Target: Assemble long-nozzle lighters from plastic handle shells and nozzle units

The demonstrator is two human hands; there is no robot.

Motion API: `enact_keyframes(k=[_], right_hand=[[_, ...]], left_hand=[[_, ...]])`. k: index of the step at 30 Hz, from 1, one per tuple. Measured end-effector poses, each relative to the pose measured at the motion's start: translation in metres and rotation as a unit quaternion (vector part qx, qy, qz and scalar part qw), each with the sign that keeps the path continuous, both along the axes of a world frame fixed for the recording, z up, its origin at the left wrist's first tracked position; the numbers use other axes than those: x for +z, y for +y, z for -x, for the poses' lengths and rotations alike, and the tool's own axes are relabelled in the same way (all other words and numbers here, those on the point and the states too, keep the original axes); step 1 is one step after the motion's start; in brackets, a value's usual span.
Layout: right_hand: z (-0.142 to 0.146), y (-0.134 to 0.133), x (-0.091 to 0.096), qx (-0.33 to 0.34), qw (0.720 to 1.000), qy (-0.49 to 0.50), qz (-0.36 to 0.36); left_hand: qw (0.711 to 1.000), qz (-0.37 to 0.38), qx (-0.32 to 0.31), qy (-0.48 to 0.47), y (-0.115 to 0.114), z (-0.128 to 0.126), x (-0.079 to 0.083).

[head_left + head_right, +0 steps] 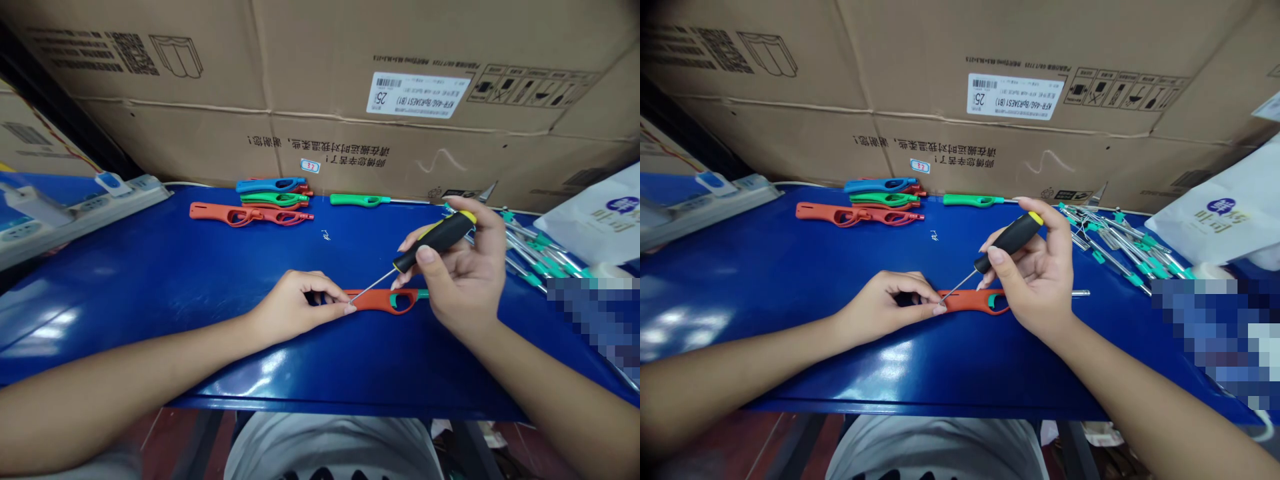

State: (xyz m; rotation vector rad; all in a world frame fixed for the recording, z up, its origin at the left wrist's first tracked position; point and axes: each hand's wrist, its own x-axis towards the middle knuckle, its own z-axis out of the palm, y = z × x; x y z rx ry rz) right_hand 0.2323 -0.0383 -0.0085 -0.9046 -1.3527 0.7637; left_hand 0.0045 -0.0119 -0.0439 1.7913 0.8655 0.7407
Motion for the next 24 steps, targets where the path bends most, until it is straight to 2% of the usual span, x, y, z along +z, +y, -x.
enact_keyframes(k=[9,15,24], right_hand=[[0.0004,0.0036,-0.0035,0.035,0.998,-0.022,-0.045],[-0.0034,0.0064,-0.0059,0.094,0.989,-0.054,-0.104],[-0.0047,0.0033,-0.0044,0.133,0.979,-0.086,-0.129]], left_hand=[[1.0,-0.002,-0.002,0.005,0.0009,0.0006,-0.0018],[1.0,-0.029,-0.006,0.006,-0.0003,-0.0002,-0.0014],[0.998,-0.037,-0.044,0.0,-0.0013,0.0003,-0.0003]])
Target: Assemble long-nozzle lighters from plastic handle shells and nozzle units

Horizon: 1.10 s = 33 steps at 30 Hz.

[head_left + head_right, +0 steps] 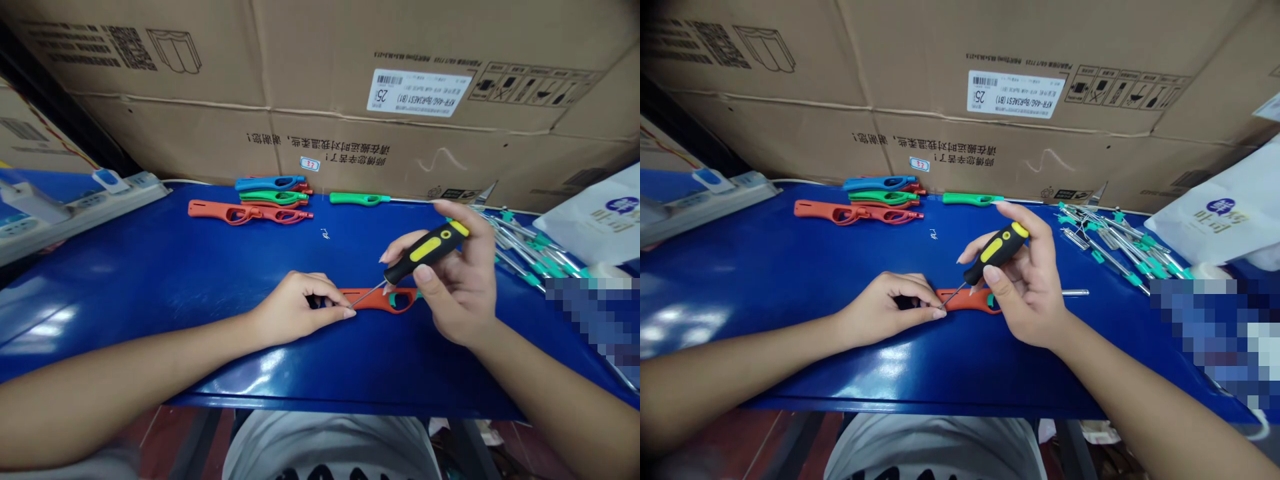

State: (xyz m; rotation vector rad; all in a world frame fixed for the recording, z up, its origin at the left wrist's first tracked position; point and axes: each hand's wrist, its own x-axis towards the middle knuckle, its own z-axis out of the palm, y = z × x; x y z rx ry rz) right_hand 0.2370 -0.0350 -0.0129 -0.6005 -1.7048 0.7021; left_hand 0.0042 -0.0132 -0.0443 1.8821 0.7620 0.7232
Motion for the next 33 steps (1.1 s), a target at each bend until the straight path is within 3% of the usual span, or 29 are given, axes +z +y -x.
enact_keyframes(k=[9,13,16,19,27,33], right_hand=[[0.0,0.0,0.002,0.009,1.0,-0.013,-0.024],[0.001,0.0,0.003,-0.03,0.998,-0.004,-0.056],[0.002,0.0,0.002,-0.077,0.993,-0.003,-0.091],[0.003,0.0,0.001,-0.101,0.986,-0.012,-0.136],[0.012,-0.003,-0.003,-0.084,0.98,-0.051,-0.174],[0.012,-0.006,-0.002,-0.088,0.981,-0.055,-0.165]], left_hand=[[0.998,-0.054,-0.039,-0.01,0.001,0.001,0.002],[0.993,-0.111,-0.023,-0.023,0.004,0.002,0.003],[0.989,-0.149,0.001,0.018,0.007,0.003,0.0],[0.985,-0.158,-0.015,0.061,0.008,0.004,-0.003],[0.975,-0.196,-0.085,0.057,0.004,0.002,-0.003],[0.974,-0.202,-0.09,0.052,0.005,0.001,-0.004]])
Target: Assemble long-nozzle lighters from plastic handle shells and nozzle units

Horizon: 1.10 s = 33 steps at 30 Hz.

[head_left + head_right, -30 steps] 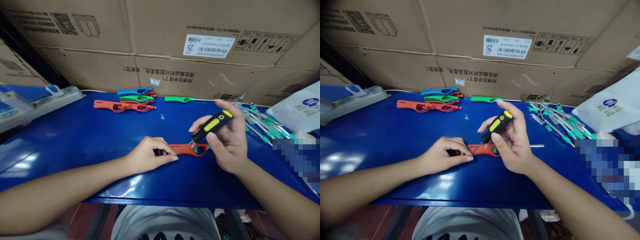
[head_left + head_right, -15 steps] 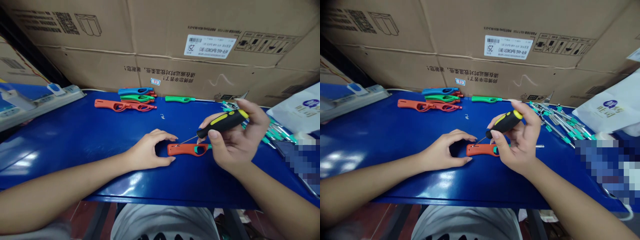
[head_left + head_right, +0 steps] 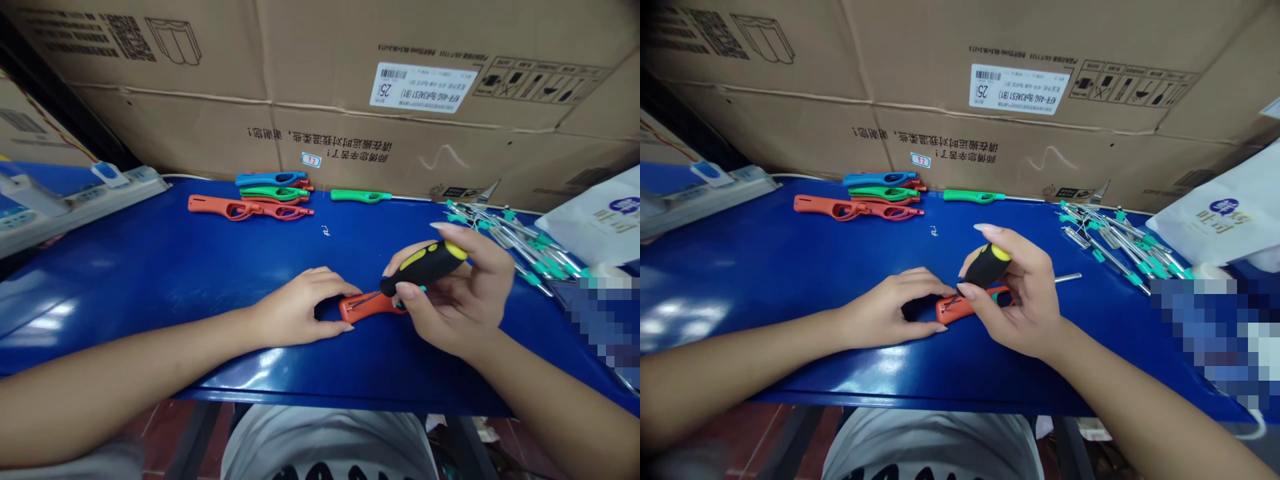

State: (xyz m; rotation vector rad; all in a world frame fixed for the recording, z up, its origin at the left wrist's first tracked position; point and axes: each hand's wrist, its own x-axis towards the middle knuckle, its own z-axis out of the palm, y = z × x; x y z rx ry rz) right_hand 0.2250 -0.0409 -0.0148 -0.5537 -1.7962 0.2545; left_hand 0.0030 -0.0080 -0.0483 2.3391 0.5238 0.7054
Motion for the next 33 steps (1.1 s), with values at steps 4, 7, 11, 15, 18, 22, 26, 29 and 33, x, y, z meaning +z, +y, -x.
enact_keyframes(k=[4,7,11,15,18,22,26,29,33], right_hand=[[-0.0001,-0.0015,0.0013,0.019,1.0,0.008,0.018],[-0.0001,-0.0021,0.0022,0.019,1.0,0.001,0.014],[-0.0007,-0.0033,0.0023,0.018,0.999,0.003,0.026],[-0.0004,-0.0036,0.0025,0.016,0.999,0.015,0.026],[-0.0001,-0.0028,0.0029,0.019,1.0,0.016,0.017],[-0.0008,-0.0027,0.0033,0.013,1.0,0.004,0.011],[-0.0022,-0.0035,0.0035,0.002,1.0,-0.001,0.024],[-0.0025,-0.0031,0.0029,0.005,1.0,0.0,0.02],[-0.0017,-0.0026,0.0009,-0.002,1.0,0.003,0.013]], left_hand=[[1.0,0.02,-0.001,0.005,-0.0006,-0.0002,0.0003],[0.999,0.035,0.014,0.013,-0.0014,0.0001,0.0014],[0.999,0.044,0.01,0.024,-0.0011,0.0004,0.0037],[0.999,0.042,-0.016,0.013,0.0001,0.0004,0.0041],[0.999,0.036,-0.018,0.009,0.0008,0.0007,0.0027],[0.999,0.034,-0.028,0.008,0.0018,0.0017,0.0012],[0.999,0.035,-0.034,0.007,0.0024,0.0018,0.0014],[0.999,0.038,-0.027,0.01,0.0019,0.0011,0.0024],[0.999,0.043,-0.015,0.02,0.0006,0.0004,0.0032]])
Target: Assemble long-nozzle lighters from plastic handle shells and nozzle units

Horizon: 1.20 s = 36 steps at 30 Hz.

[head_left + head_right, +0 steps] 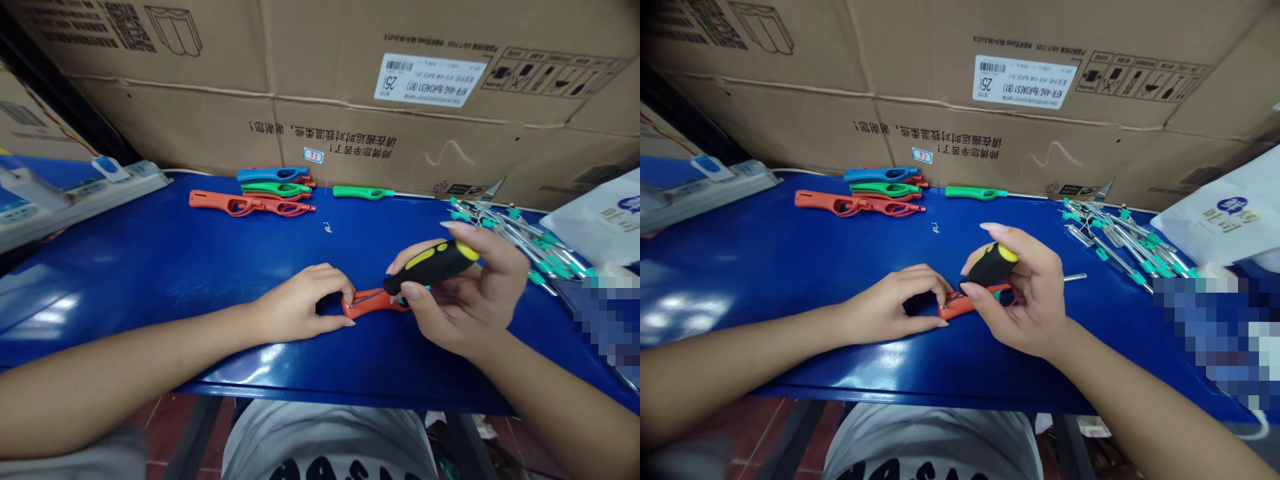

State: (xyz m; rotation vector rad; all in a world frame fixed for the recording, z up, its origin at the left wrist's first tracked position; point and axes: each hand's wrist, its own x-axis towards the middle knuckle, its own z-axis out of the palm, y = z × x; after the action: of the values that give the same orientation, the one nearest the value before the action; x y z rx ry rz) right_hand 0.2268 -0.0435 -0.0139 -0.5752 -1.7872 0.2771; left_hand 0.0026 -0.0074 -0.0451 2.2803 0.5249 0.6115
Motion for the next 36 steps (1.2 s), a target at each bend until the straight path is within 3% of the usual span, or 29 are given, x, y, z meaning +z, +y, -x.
enact_keyframes(k=[14,25,31,36], right_hand=[[0.001,0.004,-0.005,0.01,1.0,-0.008,-0.02],[0.002,0.004,-0.006,0.048,0.999,-0.01,0.009],[-0.009,-0.001,-0.008,0.04,0.997,-0.061,0.029],[-0.009,0.001,0.002,0.003,0.993,-0.108,-0.051]], left_hand=[[0.999,0.003,0.027,0.018,-0.001,0.001,0.0],[0.999,-0.005,0.03,0.014,-0.001,0.0,-0.002],[1.0,-0.006,0.029,0.011,-0.001,0.0,-0.001],[0.999,-0.013,0.031,0.0,-0.001,-0.001,-0.001]])
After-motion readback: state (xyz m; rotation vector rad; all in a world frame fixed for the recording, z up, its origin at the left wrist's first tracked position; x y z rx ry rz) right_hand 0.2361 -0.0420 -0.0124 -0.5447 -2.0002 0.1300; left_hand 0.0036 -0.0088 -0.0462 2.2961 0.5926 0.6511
